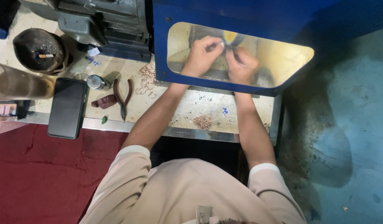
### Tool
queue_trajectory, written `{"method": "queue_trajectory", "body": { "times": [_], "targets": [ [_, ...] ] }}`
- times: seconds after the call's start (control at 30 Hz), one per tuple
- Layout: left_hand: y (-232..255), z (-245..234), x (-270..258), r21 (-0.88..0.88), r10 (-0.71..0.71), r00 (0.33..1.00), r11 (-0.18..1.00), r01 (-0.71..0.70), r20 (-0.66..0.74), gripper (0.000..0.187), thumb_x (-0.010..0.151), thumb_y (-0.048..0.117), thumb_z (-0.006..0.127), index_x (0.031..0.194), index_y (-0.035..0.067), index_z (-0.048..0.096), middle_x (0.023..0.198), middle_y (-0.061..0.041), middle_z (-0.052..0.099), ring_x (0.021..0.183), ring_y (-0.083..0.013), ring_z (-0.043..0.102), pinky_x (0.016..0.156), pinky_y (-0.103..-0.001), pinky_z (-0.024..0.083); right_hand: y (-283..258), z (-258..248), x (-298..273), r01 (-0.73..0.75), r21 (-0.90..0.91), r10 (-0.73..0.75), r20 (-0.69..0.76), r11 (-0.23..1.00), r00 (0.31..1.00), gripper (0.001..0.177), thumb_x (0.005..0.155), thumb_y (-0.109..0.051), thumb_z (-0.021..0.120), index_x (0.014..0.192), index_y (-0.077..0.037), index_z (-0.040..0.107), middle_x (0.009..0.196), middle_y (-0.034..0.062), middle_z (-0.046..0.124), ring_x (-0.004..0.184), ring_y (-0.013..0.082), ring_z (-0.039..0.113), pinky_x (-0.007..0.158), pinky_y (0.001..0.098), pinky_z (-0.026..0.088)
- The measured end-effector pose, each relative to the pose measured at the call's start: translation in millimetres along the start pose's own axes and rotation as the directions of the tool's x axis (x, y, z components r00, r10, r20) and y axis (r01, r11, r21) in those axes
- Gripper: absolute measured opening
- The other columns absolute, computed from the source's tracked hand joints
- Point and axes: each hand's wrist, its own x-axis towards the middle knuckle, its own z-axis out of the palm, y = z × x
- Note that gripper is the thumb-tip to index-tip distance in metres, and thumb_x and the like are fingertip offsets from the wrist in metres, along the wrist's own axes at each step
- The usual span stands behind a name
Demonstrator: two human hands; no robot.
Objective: Polishing small jewelry components using a bench polisher inside a protective shield.
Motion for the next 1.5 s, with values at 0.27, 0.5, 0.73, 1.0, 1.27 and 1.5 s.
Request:
{"method": "queue_trajectory", "body": {
  "times": [0.27, 0.5, 0.73, 1.0, 1.27, 1.5],
  "targets": [
    [-8, 3, 1, -0.261, -0.348, 0.936, 0.900, 0.348, 0.048, 0.017, 0.093, 0.023, 0.068, 0.098, 0.011, 0.079, 0.088, 0.001, 0.075, 0.074, -0.0094, 0.067, 0.065, -0.024, 0.061, -2, 5, -1, 0.110, -0.107, -0.111, -0.002, 0.988, 0.994, 0.016, 0.096, -0.004, 0.075, 0.082, 0.000, 0.073, 0.074, 0.0088, 0.070, 0.065, 0.0160, 0.061, 0.060, 0.0323, 0.048],
    [24, -30, -1, 0.308, 0.360, 0.925, 0.873, -0.379, 0.119, 0.010, 0.094, 0.010, 0.069, 0.098, 0.005, 0.076, 0.090, -0.006, 0.071, 0.081, -0.0188, 0.067, 0.070, -0.032, 0.053, -7, -3, 4, 0.282, -0.053, -0.275, 0.102, 0.958, 0.956, 0.004, 0.095, 0.005, 0.076, 0.098, 0.005, 0.078, 0.089, 0.0163, 0.077, 0.078, 0.0240, 0.072, 0.075, 0.0341, 0.058],
    [42, -13, -3, -0.058, -0.147, 0.964, 0.985, 0.163, 0.221, 0.014, 0.094, 0.015, 0.068, 0.096, 0.008, 0.080, 0.089, -0.002, 0.079, 0.072, -0.0085, 0.067, 0.065, -0.022, 0.059, 4, -18, 2, 0.319, -0.027, -0.316, 0.066, 0.948, 0.946, 0.009, 0.088, 0.008, 0.083, 0.093, 0.003, 0.076, 0.087, 0.0182, 0.074, 0.079, 0.0273, 0.072, 0.074, 0.0342, 0.059],
    [25, 4, -3, -0.372, -0.489, 0.855, 0.772, 0.516, 0.172, 0.016, 0.091, 0.023, 0.072, 0.094, 0.010, 0.079, 0.078, 0.000, 0.067, 0.072, -0.0110, 0.061, 0.065, -0.024, 0.057, 8, -4, 0, -0.025, 0.028, 0.027, -0.049, 0.999, 0.998, 0.017, 0.091, 0.000, 0.080, 0.075, -0.001, 0.074, 0.073, 0.0082, 0.071, 0.069, 0.0179, 0.065, 0.063, 0.0326, 0.053],
    [14, -3, 2, -0.319, -0.497, 0.857, 0.796, 0.514, 0.140, 0.018, 0.092, 0.025, 0.070, 0.100, 0.010, 0.077, 0.087, -0.001, 0.073, 0.080, -0.0096, 0.069, 0.071, -0.022, 0.062, 8, 3, -1, -0.080, 0.063, 0.081, -0.017, 0.995, 0.997, 0.014, 0.093, -0.005, 0.080, 0.080, -0.002, 0.076, 0.076, 0.0080, 0.072, 0.072, 0.0169, 0.064, 0.065, 0.0333, 0.053],
    [27, -27, 3, -0.001, -0.032, 0.988, 0.999, 0.033, 0.149, 0.013, 0.093, 0.009, 0.073, 0.104, 0.007, 0.077, 0.099, -0.004, 0.079, 0.082, -0.0117, 0.073, 0.067, -0.024, 0.063, 12, -10, 1, -0.057, 0.057, 0.051, 0.096, 0.997, 0.994, 0.003, 0.093, -0.002, 0.078, 0.090, -0.001, 0.076, 0.086, 0.0097, 0.073, 0.079, 0.0190, 0.068, 0.069, 0.0312, 0.055]
  ]
}}
